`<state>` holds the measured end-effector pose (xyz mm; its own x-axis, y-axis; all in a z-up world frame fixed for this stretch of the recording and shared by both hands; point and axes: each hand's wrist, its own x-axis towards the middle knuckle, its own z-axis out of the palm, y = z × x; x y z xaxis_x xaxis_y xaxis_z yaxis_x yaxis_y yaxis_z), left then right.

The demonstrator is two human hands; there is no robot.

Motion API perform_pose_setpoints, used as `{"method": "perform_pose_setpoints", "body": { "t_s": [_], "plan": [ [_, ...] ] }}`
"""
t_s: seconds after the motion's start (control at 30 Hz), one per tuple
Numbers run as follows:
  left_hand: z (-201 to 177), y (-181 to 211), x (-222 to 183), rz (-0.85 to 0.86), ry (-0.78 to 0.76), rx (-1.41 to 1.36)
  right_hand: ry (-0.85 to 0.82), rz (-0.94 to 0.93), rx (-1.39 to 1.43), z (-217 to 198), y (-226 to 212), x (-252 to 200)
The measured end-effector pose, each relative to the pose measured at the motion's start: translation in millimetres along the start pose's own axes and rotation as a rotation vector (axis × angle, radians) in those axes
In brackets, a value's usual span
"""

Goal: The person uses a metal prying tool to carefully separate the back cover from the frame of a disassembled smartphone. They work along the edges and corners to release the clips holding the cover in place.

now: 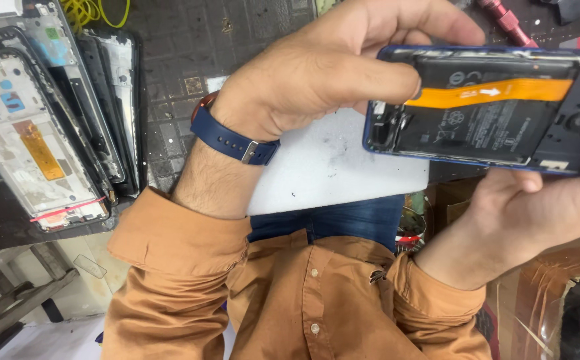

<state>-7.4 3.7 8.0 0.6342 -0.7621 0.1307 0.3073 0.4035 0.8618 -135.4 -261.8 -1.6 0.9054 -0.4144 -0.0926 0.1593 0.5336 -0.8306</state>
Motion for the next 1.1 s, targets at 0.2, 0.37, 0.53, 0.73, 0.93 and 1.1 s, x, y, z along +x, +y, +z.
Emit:
{"method": "perform_pose_setpoints", "body": {
  "t_s": [0.2,0.37,0.53,0.73,0.93,1.1],
  "plan": [
    [6,2,0,-0.104,-0.133,-0.007,-0.185,0.075,-0.102,19,0,24],
    [16,-9,8,-0.235,-0.094,0.124,-0.294,-0.118,-0.512,48,24,27],
    [14,-8,8,-0.111,0.083,0.046,-0.169,-0.342,-0.643,56,35,34],
    [11,-16,16,-0.019,0.378,0.105,-0.097,-0.489,-0.588,36,39,0],
    [9,-28,19,-0.017,0.431,0.135,-0.14,-0.571,-0.586,31,57,-24],
    [6,-30,18,-0.043,0.459,0.084,-0.12,-0.679,-0.633,42,66,-35]
  ]
}}
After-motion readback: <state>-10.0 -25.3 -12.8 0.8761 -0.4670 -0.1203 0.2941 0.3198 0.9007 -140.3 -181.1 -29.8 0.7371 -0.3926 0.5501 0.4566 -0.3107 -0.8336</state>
